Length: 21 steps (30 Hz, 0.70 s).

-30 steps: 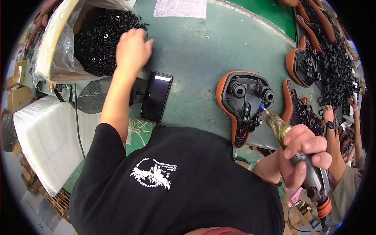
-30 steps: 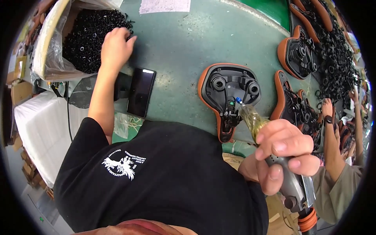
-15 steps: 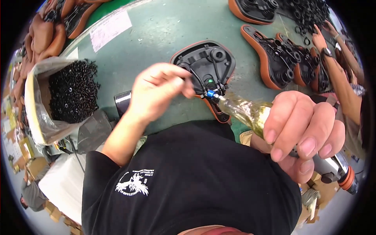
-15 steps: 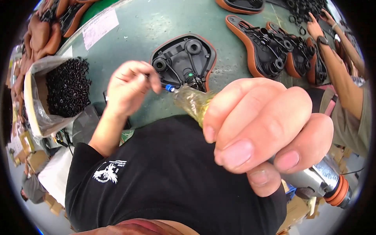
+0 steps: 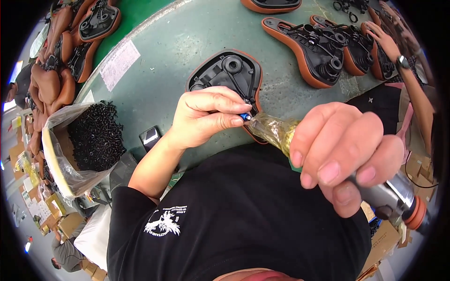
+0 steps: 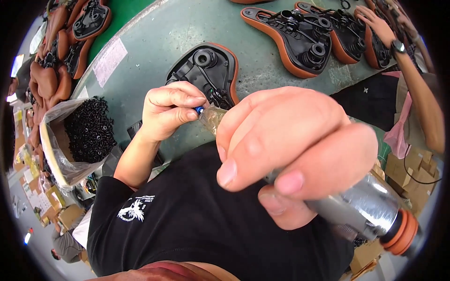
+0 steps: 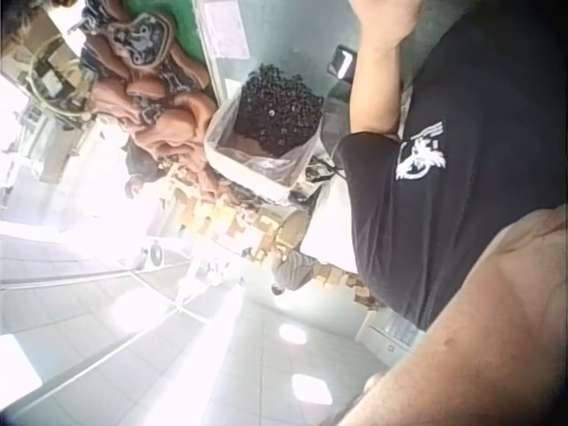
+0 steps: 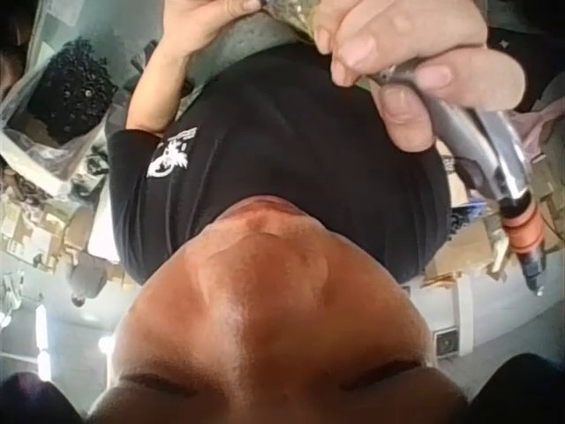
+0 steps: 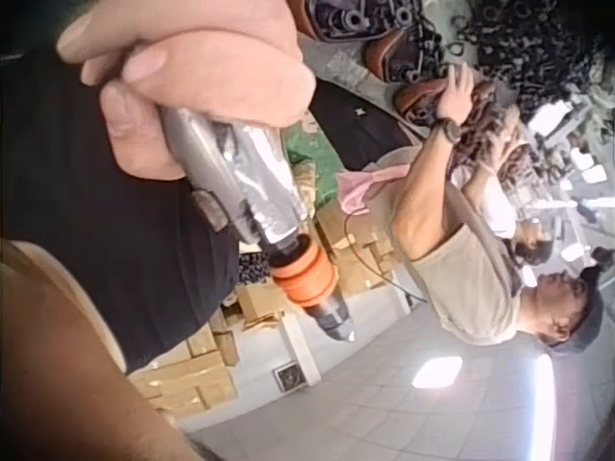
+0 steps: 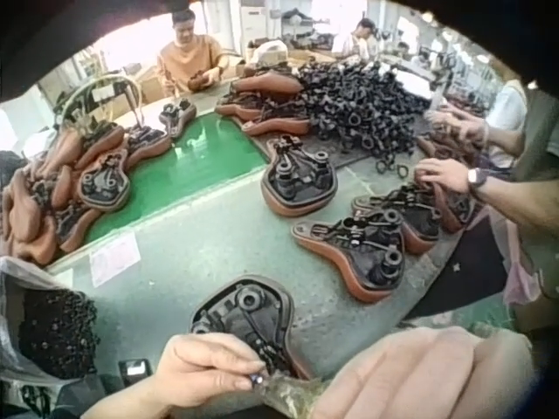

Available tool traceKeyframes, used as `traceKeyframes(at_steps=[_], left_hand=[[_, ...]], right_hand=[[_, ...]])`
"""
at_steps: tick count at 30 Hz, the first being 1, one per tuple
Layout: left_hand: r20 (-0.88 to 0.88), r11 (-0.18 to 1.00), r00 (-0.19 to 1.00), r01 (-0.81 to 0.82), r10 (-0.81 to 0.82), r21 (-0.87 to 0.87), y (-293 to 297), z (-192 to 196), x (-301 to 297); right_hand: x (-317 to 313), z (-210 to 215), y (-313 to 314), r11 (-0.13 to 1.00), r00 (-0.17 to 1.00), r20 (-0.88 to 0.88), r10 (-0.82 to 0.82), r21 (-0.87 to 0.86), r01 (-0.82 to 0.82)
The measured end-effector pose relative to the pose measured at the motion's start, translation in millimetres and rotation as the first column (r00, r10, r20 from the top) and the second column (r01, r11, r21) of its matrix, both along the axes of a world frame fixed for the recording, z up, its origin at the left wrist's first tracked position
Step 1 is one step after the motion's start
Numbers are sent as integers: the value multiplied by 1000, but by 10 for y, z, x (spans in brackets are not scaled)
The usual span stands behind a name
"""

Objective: Assembling plastic components onto the underside of bicycle seats using a pneumatic screwdriver on a production line.

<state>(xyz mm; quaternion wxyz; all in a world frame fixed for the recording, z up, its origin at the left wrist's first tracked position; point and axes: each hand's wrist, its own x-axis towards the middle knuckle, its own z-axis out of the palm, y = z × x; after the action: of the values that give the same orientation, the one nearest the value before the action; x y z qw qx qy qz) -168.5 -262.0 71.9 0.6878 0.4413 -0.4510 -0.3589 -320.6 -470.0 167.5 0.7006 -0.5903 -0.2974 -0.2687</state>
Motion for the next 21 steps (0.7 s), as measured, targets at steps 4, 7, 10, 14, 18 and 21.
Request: traceKeyframes(at_steps=[4, 7, 10, 14, 18, 21], left_hand=[[-446, 987, 888, 153, -112, 57, -12, 129, -52], [-361, 978, 921, 190, -146, 89, -29, 159, 49], [-107, 981, 987, 138, -124, 136, -69, 205, 139], [-80, 980, 988, 141, -131, 140, -96, 163, 286], [884, 977, 459, -213, 84, 18, -313, 160, 918], [845, 966, 523, -140, -114, 217, -482, -97, 1174]], right_hand=[[57, 5, 116, 998, 993, 117, -35, 52, 29], [72, -9, 104, 999, 993, 109, -49, 22, 47], [87, -26, 144, 994, 987, 122, -106, -14, 108], [60, 49, 72, 994, 995, 82, -64, -83, 71], [37, 18, 82, 962, 968, 52, -246, -109, 250], [102, 4, 31, 948, 965, 12, -263, -182, 261]])
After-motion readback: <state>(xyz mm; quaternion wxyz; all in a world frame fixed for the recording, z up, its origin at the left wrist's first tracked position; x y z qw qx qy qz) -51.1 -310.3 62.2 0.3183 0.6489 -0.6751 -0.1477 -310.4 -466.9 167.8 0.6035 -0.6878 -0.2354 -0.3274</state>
